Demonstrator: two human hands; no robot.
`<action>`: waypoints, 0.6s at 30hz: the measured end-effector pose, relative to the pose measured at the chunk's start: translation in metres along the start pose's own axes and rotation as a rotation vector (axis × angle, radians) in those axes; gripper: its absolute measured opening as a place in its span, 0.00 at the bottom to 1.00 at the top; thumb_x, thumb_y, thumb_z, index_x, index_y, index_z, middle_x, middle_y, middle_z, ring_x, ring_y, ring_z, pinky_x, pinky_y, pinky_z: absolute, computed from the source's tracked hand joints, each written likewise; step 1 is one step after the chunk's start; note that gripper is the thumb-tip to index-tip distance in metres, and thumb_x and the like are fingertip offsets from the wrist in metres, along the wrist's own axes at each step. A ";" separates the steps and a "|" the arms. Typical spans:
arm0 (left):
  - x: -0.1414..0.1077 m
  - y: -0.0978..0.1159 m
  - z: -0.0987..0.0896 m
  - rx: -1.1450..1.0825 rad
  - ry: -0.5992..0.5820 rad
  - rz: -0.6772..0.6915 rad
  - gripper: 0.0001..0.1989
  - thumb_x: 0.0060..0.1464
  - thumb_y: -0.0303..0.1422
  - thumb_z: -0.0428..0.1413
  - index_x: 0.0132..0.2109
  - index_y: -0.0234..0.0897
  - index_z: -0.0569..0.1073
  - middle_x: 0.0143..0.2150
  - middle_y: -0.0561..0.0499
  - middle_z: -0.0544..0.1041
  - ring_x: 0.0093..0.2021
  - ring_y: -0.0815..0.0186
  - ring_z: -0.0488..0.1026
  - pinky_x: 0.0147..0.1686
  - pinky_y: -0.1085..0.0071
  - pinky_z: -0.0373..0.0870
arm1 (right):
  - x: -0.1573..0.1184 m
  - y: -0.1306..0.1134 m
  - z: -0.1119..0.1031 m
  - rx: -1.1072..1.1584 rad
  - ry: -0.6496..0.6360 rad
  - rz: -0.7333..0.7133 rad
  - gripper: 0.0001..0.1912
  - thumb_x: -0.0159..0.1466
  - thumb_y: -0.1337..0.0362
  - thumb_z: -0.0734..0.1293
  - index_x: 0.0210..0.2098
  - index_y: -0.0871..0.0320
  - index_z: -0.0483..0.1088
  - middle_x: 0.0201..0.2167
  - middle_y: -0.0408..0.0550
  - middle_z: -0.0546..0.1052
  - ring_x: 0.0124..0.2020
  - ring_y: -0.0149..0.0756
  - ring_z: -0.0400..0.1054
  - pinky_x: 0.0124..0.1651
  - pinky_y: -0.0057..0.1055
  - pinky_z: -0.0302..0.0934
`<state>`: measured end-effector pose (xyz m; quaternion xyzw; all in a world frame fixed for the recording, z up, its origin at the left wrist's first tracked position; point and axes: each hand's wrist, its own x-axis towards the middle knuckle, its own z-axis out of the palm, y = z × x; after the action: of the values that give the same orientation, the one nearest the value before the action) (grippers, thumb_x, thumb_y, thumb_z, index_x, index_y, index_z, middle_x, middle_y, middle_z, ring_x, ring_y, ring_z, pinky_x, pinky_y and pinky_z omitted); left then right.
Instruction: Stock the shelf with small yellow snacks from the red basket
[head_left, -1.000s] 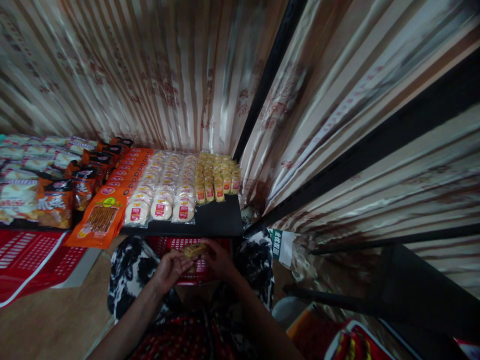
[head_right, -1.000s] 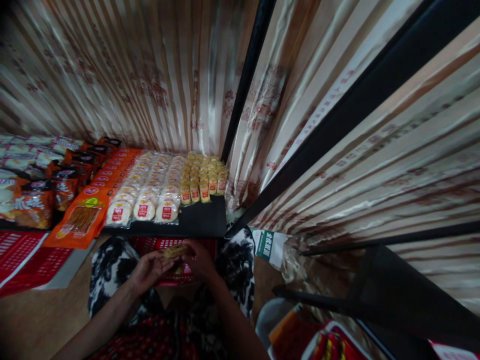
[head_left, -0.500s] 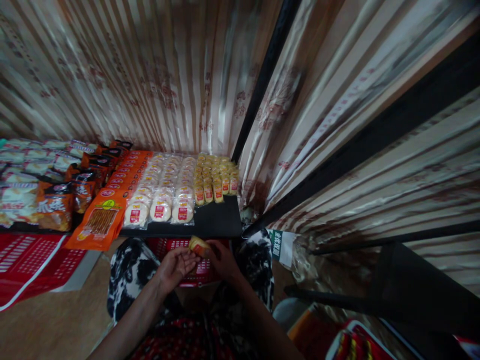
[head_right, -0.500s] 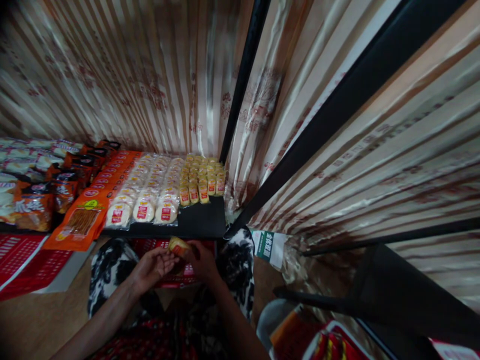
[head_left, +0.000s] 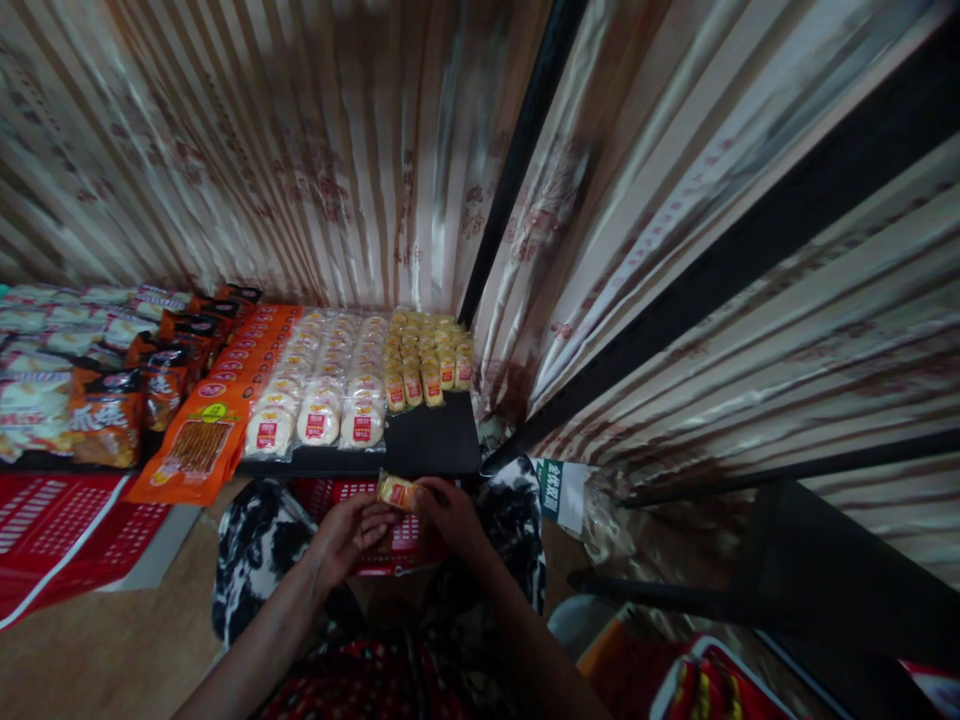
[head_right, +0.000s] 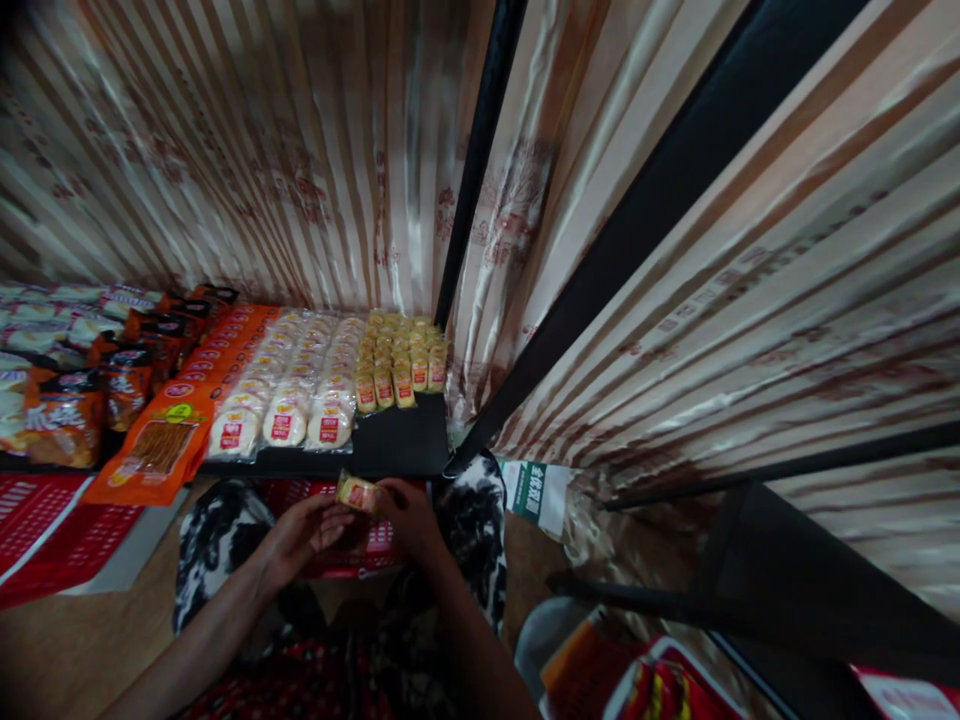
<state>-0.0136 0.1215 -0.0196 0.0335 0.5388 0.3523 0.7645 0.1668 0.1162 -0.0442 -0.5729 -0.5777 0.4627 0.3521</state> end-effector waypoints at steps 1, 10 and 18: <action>0.000 0.001 0.000 0.001 -0.004 0.012 0.06 0.54 0.24 0.49 0.32 0.32 0.69 0.26 0.49 0.75 0.24 0.70 0.74 0.24 0.78 0.69 | 0.001 -0.001 -0.002 -0.015 -0.001 0.000 0.14 0.60 0.57 0.60 0.34 0.58 0.73 0.31 0.45 0.77 0.33 0.34 0.69 0.38 0.28 0.62; 0.008 -0.007 -0.006 0.423 -0.229 0.247 0.16 0.43 0.41 0.61 0.37 0.35 0.73 0.30 0.52 0.76 0.25 0.72 0.69 0.21 0.79 0.59 | 0.014 -0.021 -0.014 -0.190 -0.063 -0.075 0.16 0.57 0.62 0.62 0.44 0.56 0.72 0.29 0.42 0.75 0.30 0.30 0.67 0.35 0.25 0.60; 0.012 -0.005 0.009 0.573 -0.298 0.315 0.18 0.39 0.39 0.63 0.38 0.35 0.72 0.22 0.57 0.71 0.17 0.76 0.60 0.18 0.79 0.52 | 0.028 -0.031 -0.008 -0.234 0.045 -0.045 0.22 0.57 0.59 0.64 0.50 0.58 0.67 0.21 0.38 0.70 0.22 0.27 0.63 0.28 0.23 0.56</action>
<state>-0.0014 0.1270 -0.0275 0.3800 0.4866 0.2915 0.7306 0.1609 0.1470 -0.0161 -0.6070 -0.6325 0.3712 0.3061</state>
